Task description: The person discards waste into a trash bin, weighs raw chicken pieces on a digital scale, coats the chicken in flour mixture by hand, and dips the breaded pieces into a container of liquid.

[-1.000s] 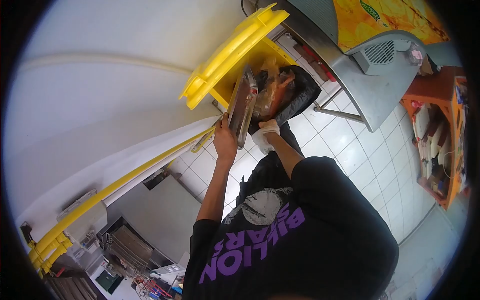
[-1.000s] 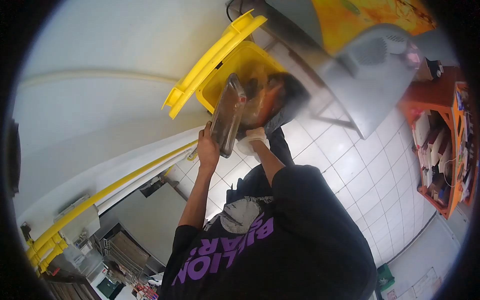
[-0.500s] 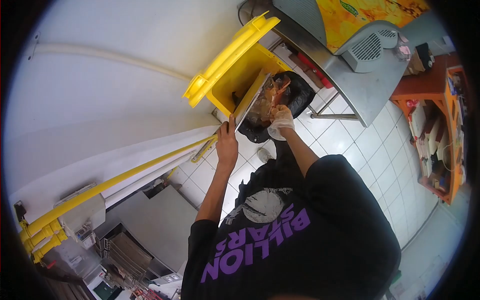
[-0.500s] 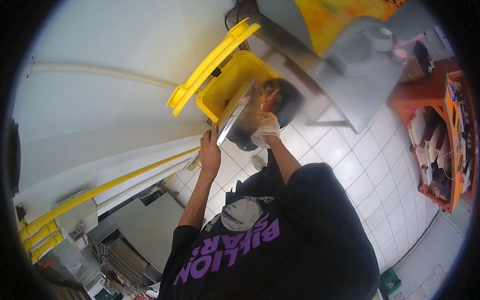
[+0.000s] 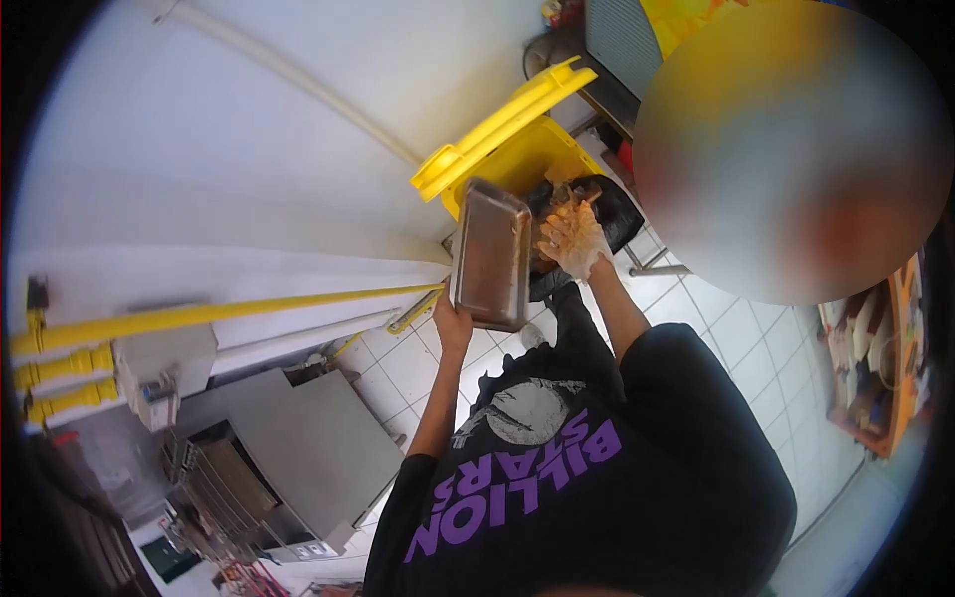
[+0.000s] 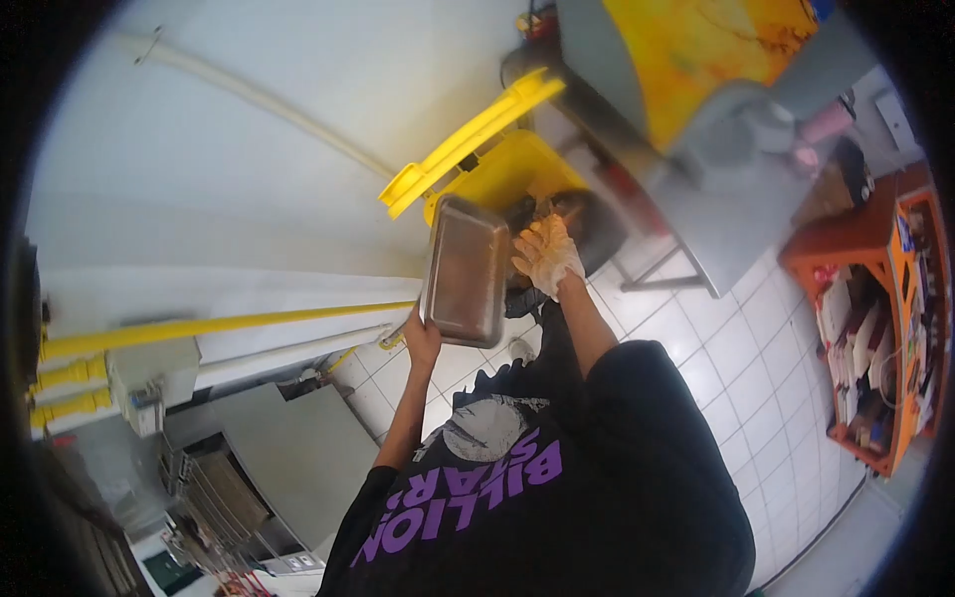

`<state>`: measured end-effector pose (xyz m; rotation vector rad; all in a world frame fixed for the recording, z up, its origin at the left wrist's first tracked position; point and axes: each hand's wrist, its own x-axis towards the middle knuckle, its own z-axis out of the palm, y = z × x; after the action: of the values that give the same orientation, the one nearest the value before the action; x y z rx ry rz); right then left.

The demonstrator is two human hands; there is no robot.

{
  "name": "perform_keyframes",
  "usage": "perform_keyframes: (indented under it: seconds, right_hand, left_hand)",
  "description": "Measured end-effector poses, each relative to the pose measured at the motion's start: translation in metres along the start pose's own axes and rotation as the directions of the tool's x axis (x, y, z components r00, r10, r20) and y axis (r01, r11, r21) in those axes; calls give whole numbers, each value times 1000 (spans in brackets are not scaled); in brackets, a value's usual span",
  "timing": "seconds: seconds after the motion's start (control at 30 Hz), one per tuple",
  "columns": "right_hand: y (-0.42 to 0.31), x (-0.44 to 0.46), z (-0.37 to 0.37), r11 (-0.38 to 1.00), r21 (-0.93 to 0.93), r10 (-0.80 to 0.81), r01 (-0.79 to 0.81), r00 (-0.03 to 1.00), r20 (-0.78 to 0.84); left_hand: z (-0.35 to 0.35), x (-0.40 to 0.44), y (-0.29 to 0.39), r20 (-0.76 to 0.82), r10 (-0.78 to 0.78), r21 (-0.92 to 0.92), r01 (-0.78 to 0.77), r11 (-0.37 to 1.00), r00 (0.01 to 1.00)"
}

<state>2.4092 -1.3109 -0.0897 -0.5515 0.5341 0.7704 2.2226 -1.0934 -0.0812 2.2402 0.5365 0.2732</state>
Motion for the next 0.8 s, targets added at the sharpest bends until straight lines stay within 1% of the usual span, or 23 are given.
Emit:
perform_keyframes:
  seconds: [0.03, 0.07, 0.1, 0.13, 0.17, 0.2, 0.23, 0.27, 0.3, 0.33, 0.37, 0.4, 0.43, 0.47, 0.53, 0.57, 0.63, 0.67, 0.7, 0.73, 0.77, 0.8]
  right_hand:
    - [1, -3, 3, 1000, -15, -5, 5, 1000, 26]
    - [4, -7, 8, 999, -32, -7, 8, 999, 53]
    - [7, -18, 19, 996, -89, -12, 18, 998, 68]
    - [12, -28, 29, 993, -121, 4, 6, 996, 87]
    - [19, -37, 38, 989, -145, 37, -16, 990, 139]
    - [28, -46, 45, 984, -174, 76, -43, 979, 191]
    - [37, -55, 51, 981, -166, 135, -99, 965, 223]
    - [46, -64, 57, 966, -224, 182, -126, 951, 249]
    - [55, -74, 63, 955, -257, 217, -150, 941, 260]
    - [67, -85, 71, 937, -298, 268, -183, 923, 277]
    - [78, -97, 80, 910, -360, 313, -204, 908, 279]
    - [92, -107, 86, 879, -421, 363, -224, 887, 285]
    - [113, -106, 90, 838, -478, 435, -265, 853, 289]
    - [125, -110, 92, 793, -532, 501, -298, 816, 289]
    - [156, -144, 109, 686, -663, 535, -299, 825, 181]
    - [170, -152, 106, 621, -726, 589, -295, 787, 184]
    - [196, -160, 94, 398, -864, 736, -308, 669, 101]
    - [225, -154, 109, 340, -888, 772, -311, 632, 74]
    - [233, -177, 113, 229, -934, 789, -274, 614, 13]
    - [249, -194, 110, 120, -964, 797, -239, 602, -50]
    - [265, -192, 94, 76, -987, 883, -143, 470, 0]
    - [275, -211, 86, 35, -989, 894, -142, 447, -33]
  left_hand:
    - [1, -11, -8, -29, -2, -8, 2, 1000, 1000]
    - [4, -24, -14, -28, -201, -196, 191, 962, 979]
    - [4, -38, -16, 10, -386, -381, 360, 852, 923]
    - [4, -52, -20, -21, -397, -402, 356, 844, 918]
    - [3, -66, -23, 61, -480, -569, 426, 703, 875]
    - [3, -83, -28, 152, -536, -709, 469, 526, 830]
    - [5, -100, -34, 118, -529, -699, 449, 557, 840]
    - [8, -116, -40, 76, -527, -691, 426, 584, 846]
    - [3, -133, -28, 114, -578, -786, 429, 445, 808]
    - [-3, -149, -21, 94, -605, -776, 439, 454, 791]
    - [-13, -166, -11, 82, -667, -641, 552, 533, 740]
    - [-20, -180, 12, 57, -770, -778, 512, 365, 635]
    - [-6, -201, -18, -5, -762, -849, 400, 345, 647]
    - [8, -227, -34, -47, -740, -836, 379, 397, 671]
    - [-6, -267, 1, -123, -814, -814, 411, 410, 568]
    - [-3, -291, 10, -167, -838, -860, 339, 381, 519]
    - [24, -335, 26, -234, -875, -915, 208, 346, 424]
    - [30, -344, 10, -289, -893, -936, 95, 340, 346]
    - [42, -363, 17, -343, -900, -936, -11, 353, 270]
    - [40, -379, 28, -352, -909, -934, -27, 355, 223]
    - [34, -394, 53, -335, -936, -942, -56, 331, 107]
    - [37, -408, 72, -301, -954, -949, -93, 300, -6]
